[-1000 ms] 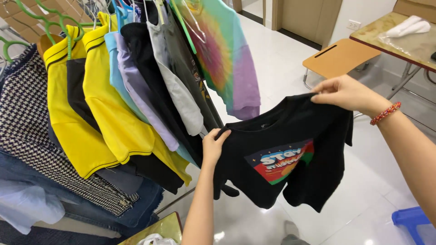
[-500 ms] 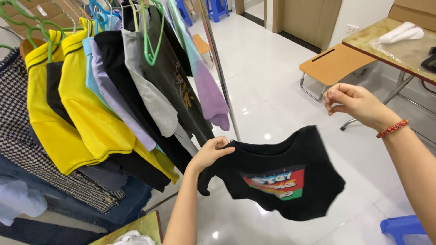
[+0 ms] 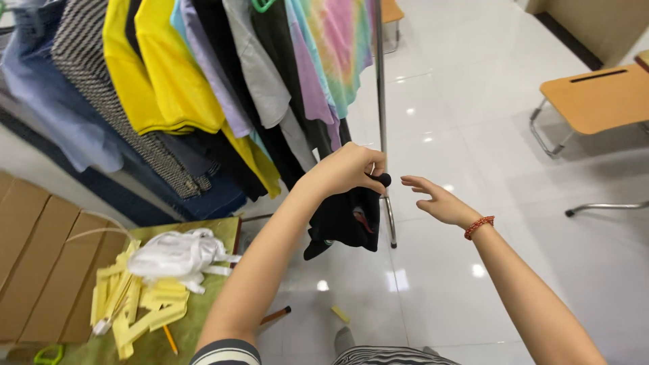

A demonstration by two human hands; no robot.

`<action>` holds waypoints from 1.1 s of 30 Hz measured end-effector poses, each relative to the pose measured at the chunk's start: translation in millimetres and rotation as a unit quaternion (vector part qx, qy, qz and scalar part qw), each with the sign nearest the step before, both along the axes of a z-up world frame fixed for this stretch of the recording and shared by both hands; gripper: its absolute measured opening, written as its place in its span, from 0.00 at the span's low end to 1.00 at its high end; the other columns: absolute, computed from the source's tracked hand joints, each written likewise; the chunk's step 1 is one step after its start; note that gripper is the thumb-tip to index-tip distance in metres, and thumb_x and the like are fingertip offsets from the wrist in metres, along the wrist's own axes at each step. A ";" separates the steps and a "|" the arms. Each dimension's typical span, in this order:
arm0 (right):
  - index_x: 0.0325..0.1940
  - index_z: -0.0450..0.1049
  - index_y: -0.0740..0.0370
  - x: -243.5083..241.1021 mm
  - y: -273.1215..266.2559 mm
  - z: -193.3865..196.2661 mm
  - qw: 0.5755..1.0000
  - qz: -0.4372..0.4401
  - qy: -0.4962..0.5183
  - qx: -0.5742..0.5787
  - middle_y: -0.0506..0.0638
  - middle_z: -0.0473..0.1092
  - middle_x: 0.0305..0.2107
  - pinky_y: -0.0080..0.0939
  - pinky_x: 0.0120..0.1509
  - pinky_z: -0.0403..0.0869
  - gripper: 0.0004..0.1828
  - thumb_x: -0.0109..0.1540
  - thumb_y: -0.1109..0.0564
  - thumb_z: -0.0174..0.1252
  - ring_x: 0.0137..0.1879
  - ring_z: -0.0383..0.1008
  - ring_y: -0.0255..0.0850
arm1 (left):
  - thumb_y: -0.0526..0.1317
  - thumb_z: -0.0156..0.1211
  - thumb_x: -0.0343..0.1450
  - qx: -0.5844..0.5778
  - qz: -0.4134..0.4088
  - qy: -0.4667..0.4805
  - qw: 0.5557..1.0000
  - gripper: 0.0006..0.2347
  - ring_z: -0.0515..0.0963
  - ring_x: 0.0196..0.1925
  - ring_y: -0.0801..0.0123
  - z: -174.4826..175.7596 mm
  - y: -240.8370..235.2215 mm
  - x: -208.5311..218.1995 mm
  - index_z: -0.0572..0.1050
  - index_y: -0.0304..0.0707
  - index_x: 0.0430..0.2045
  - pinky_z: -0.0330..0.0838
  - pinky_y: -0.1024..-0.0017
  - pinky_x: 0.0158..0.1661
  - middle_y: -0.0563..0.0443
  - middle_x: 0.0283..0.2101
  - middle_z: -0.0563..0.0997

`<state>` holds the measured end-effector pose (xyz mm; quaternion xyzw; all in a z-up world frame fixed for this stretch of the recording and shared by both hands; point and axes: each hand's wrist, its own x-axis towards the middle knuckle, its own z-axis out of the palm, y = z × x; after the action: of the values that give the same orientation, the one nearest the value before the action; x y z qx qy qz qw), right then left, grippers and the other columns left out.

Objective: The person unpacks a yellow shirt from a cardboard box, places it on a hanger, and hangs it on a clothing rack. They then fold a light blue shirt and a black shirt on a table.

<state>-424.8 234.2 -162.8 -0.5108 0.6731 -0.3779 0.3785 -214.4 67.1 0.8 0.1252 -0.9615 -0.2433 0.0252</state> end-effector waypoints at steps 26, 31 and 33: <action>0.43 0.85 0.61 53.7 -30.7 -95.7 0.958 0.268 -0.064 0.074 0.45 0.79 0.37 0.47 0.62 0.74 0.13 0.57 0.54 0.76 0.49 0.76 0.39 | 0.49 0.74 0.68 -0.184 0.321 0.089 0.925 0.07 0.82 0.33 0.60 -46.9 49.6 178.1 0.86 0.59 0.35 0.78 0.64 0.38 0.60 0.26 0.75; 0.46 0.81 0.61 11.2 -41.8 -148.5 0.965 0.167 -0.197 0.039 0.40 0.78 0.35 0.39 0.51 0.76 0.08 0.66 0.56 0.69 0.41 0.75 0.33 | 0.49 0.76 0.66 -0.133 0.372 0.096 0.914 0.09 0.83 0.37 0.51 -71.8 48.0 212.3 0.86 0.54 0.36 0.78 0.58 0.41 0.52 0.27 0.77; 0.45 0.80 0.62 8.7 -28.6 -123.1 0.966 0.125 -0.223 0.034 0.42 0.78 0.31 0.37 0.44 0.78 0.06 0.67 0.57 0.66 0.36 0.78 0.34 | 0.49 0.76 0.65 -0.100 0.404 0.092 0.905 0.09 0.83 0.37 0.47 -77.3 53.8 222.2 0.86 0.50 0.31 0.77 0.56 0.40 0.47 0.27 0.78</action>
<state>-416.1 205.6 -285.8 -0.4808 0.5148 -0.4087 0.5803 7.8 120.9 -76.5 0.4769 -0.8411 -0.1257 0.2221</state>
